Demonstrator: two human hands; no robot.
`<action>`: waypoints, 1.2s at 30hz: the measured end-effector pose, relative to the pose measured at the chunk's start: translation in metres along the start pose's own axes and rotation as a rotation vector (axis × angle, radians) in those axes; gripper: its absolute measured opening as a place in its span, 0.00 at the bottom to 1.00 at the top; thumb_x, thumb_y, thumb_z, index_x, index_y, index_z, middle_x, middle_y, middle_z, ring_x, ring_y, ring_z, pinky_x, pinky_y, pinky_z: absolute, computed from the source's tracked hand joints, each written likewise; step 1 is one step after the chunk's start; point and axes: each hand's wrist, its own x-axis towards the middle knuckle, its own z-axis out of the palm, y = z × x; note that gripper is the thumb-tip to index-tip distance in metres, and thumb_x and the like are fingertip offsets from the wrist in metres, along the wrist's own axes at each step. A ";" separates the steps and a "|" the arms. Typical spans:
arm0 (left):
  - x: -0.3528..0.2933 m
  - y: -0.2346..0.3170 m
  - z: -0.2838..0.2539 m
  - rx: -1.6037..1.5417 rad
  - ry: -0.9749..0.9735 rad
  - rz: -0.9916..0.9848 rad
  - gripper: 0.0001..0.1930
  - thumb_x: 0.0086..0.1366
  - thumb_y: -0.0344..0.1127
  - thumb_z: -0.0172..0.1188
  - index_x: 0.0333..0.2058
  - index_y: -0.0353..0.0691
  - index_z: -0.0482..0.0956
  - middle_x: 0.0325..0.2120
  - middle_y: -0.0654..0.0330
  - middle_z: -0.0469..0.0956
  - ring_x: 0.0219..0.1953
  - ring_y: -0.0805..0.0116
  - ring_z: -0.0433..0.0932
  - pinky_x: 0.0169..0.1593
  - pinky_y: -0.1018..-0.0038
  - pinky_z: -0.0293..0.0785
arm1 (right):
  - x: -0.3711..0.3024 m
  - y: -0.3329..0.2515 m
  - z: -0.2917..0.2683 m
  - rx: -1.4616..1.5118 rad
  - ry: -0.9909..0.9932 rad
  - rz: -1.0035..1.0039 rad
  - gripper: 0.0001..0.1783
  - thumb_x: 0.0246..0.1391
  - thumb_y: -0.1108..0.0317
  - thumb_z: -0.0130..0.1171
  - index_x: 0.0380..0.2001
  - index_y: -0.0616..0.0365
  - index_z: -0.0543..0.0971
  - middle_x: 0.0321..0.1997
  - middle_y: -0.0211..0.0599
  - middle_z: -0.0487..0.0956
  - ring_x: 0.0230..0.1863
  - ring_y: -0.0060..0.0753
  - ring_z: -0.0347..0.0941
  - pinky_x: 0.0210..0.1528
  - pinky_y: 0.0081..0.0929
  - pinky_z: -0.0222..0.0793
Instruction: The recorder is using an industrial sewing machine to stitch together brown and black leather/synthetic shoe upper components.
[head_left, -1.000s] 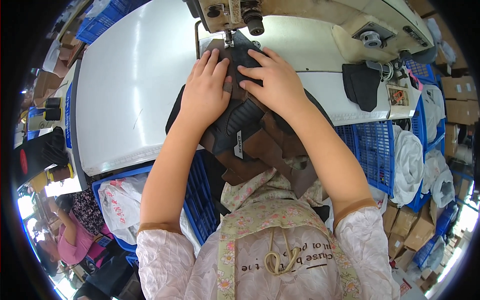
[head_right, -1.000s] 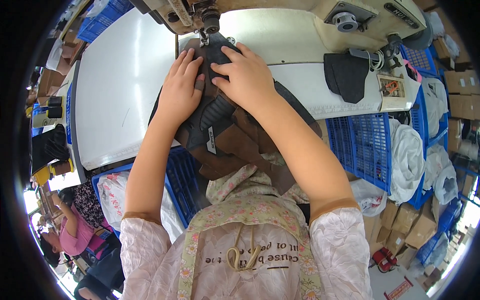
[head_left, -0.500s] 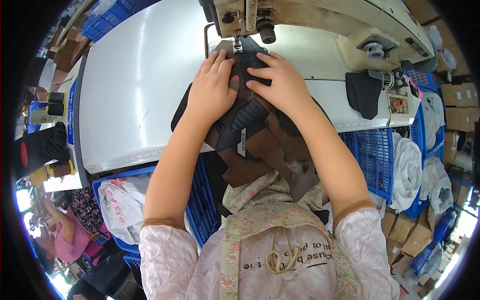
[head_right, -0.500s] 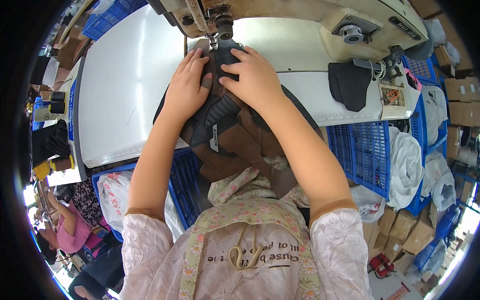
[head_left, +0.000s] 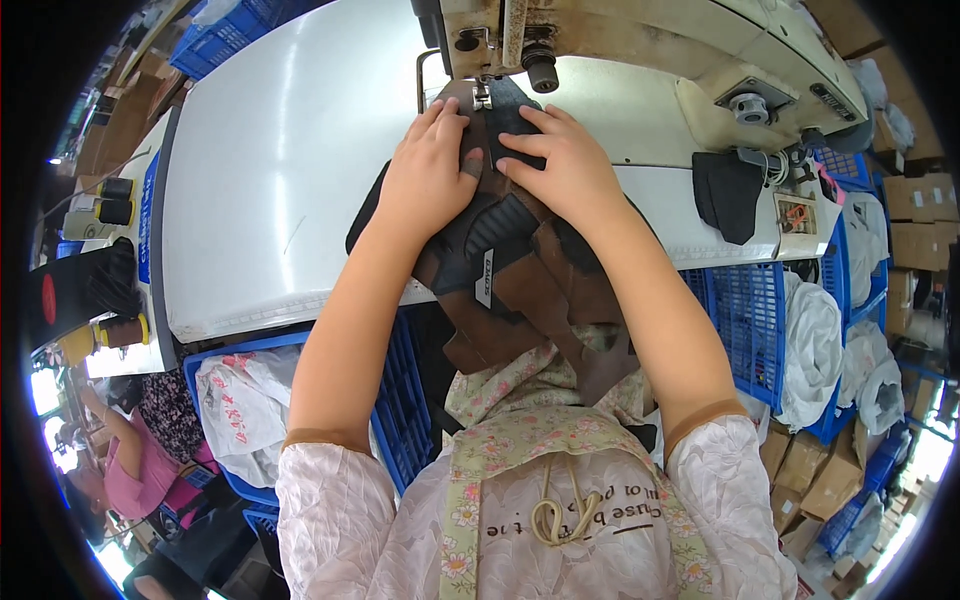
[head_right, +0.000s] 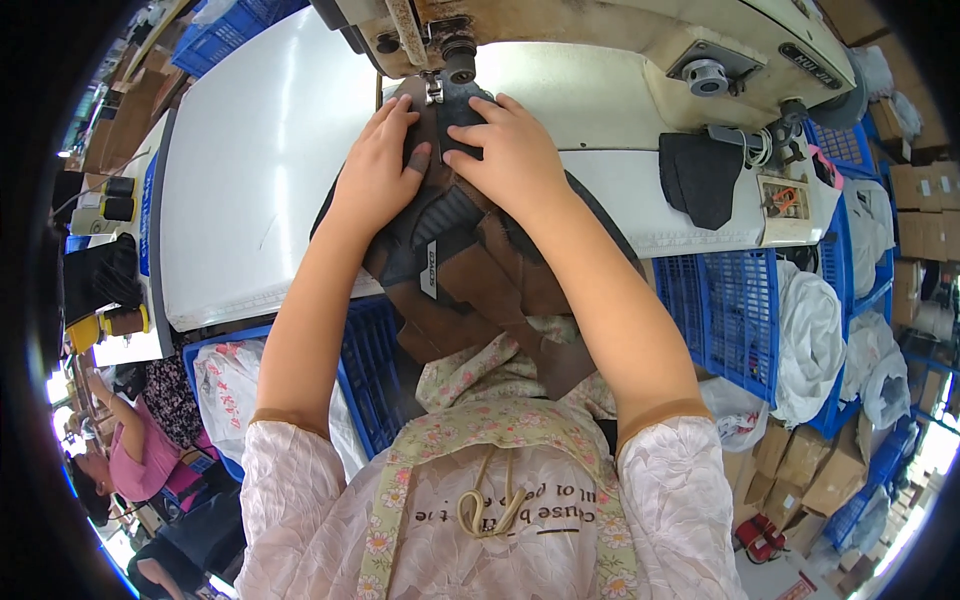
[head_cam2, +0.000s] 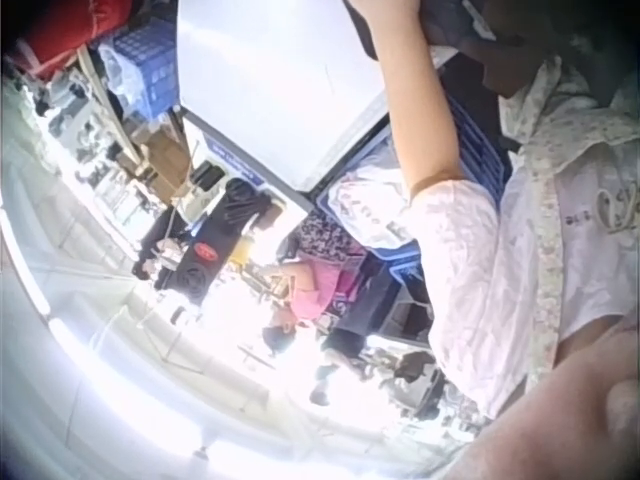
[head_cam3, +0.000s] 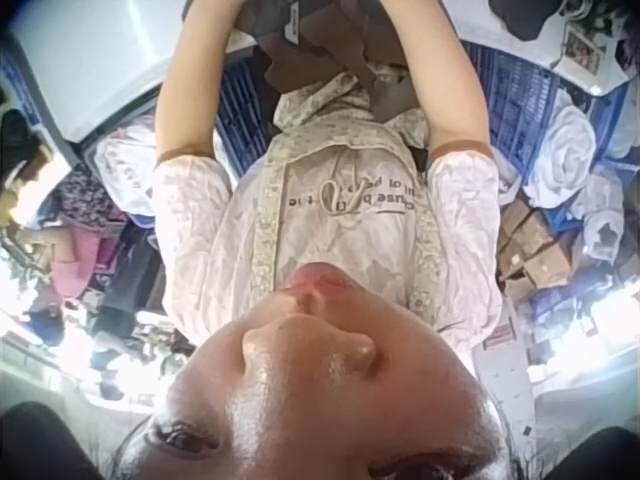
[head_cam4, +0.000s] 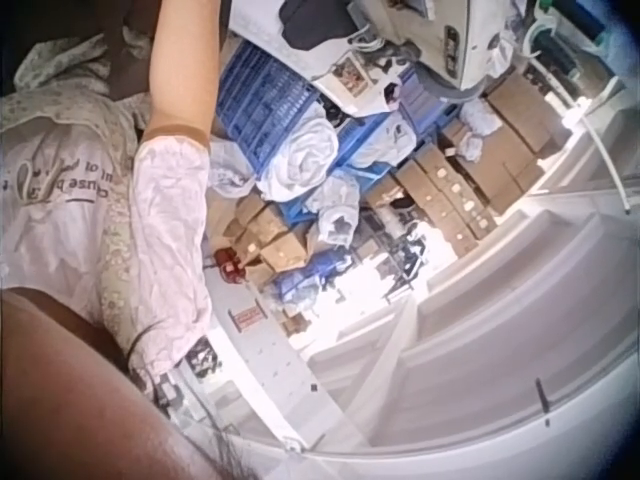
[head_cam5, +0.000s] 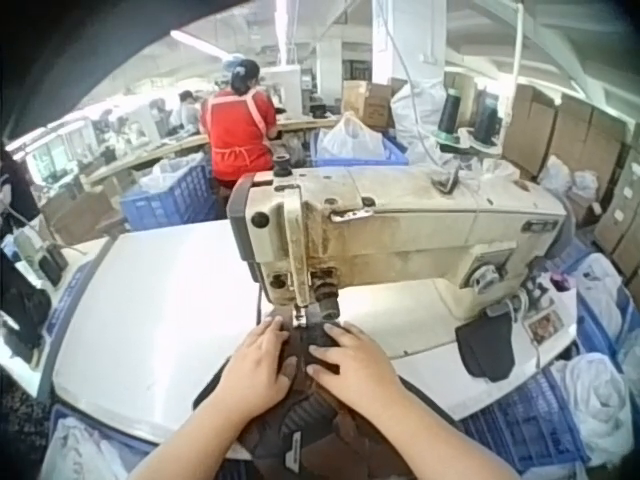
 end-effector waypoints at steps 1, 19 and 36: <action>0.001 -0.001 0.000 -0.003 -0.003 0.009 0.29 0.61 0.33 0.59 0.59 0.27 0.65 0.51 0.48 0.77 0.65 0.49 0.64 0.65 0.60 0.63 | 0.001 -0.001 -0.001 -0.009 -0.007 0.008 0.20 0.49 0.52 0.66 0.45 0.45 0.85 0.64 0.42 0.72 0.69 0.52 0.60 0.68 0.41 0.59; -0.013 0.005 -0.012 0.094 -0.075 -0.082 0.24 0.65 0.40 0.58 0.59 0.43 0.71 0.65 0.55 0.65 0.68 0.51 0.59 0.68 0.59 0.59 | -0.022 -0.007 -0.013 0.057 -0.084 -0.181 0.18 0.55 0.54 0.60 0.45 0.51 0.83 0.57 0.34 0.76 0.68 0.42 0.61 0.72 0.52 0.46; -0.003 -0.003 -0.009 0.073 -0.071 -0.068 0.23 0.65 0.40 0.57 0.58 0.40 0.72 0.64 0.52 0.65 0.69 0.51 0.59 0.68 0.60 0.59 | -0.014 0.003 -0.008 0.063 -0.037 -0.190 0.20 0.54 0.52 0.62 0.45 0.50 0.84 0.57 0.36 0.75 0.67 0.44 0.62 0.71 0.50 0.47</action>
